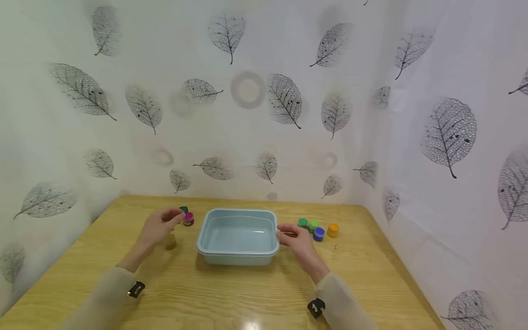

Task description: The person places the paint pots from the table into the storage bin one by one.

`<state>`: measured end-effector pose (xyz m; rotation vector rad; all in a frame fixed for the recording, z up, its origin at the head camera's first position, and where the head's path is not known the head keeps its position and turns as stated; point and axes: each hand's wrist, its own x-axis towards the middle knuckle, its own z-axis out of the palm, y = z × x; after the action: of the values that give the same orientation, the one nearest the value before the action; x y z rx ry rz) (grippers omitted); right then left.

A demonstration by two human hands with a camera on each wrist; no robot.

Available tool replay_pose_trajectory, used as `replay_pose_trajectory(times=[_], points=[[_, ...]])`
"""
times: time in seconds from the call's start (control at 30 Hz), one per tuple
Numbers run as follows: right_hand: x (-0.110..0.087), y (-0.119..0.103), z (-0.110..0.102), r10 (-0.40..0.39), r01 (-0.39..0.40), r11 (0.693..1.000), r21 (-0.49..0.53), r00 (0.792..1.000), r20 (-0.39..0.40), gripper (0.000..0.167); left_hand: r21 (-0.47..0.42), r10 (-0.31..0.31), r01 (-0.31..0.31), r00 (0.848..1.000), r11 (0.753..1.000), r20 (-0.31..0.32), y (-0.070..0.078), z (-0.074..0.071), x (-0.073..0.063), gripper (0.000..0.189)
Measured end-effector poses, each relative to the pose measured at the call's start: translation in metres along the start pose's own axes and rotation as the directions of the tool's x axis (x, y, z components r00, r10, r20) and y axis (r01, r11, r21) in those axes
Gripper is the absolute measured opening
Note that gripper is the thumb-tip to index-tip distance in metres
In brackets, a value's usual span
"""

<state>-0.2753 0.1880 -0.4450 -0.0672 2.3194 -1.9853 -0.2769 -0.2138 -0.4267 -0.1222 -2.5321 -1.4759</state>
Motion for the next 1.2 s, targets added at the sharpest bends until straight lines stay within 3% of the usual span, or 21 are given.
replay_pose_trajectory(times=[0.17, 0.33, 0.53, 0.73, 1.03, 1.2], points=[[-0.005, 0.007, -0.005, 0.048, -0.051, 0.998, 0.032, 0.995, 0.091, 0.046, -0.089, -0.088, 0.093, 0.994, 0.992, 0.063, -0.012, -0.016, 0.001, 0.043], [-0.009, 0.007, -0.006, 0.049, -0.059, 0.997, 0.047, 0.982, 0.181, 0.056, -0.07, -0.141, 0.152, 0.981, 0.986, 0.134, -0.022, -0.027, -0.001, 0.043], [-0.012, 0.005, -0.007, 0.03, -0.042, 0.998, 0.041, 0.967, 0.254, 0.066, -0.018, -0.123, 0.131, 0.963, 0.991, 0.239, -0.033, -0.034, -0.004, 0.043], [-0.012, 0.004, -0.007, 0.039, -0.054, 0.997, 0.052, 0.969, 0.246, 0.064, -0.01, -0.11, 0.122, 0.922, 0.992, 0.371, -0.04, -0.042, -0.004, 0.054], [-0.011, 0.004, -0.007, 0.043, -0.061, 0.996, 0.067, 0.969, 0.243, 0.061, 0.006, -0.128, 0.142, 0.876, 0.99, 0.464, -0.043, -0.045, -0.001, 0.056], [-0.01, 0.006, -0.008, 0.046, -0.07, 0.994, 0.087, 0.965, 0.257, 0.061, 0.035, -0.14, 0.141, 0.867, 0.989, 0.478, -0.044, -0.045, -0.001, 0.056]])
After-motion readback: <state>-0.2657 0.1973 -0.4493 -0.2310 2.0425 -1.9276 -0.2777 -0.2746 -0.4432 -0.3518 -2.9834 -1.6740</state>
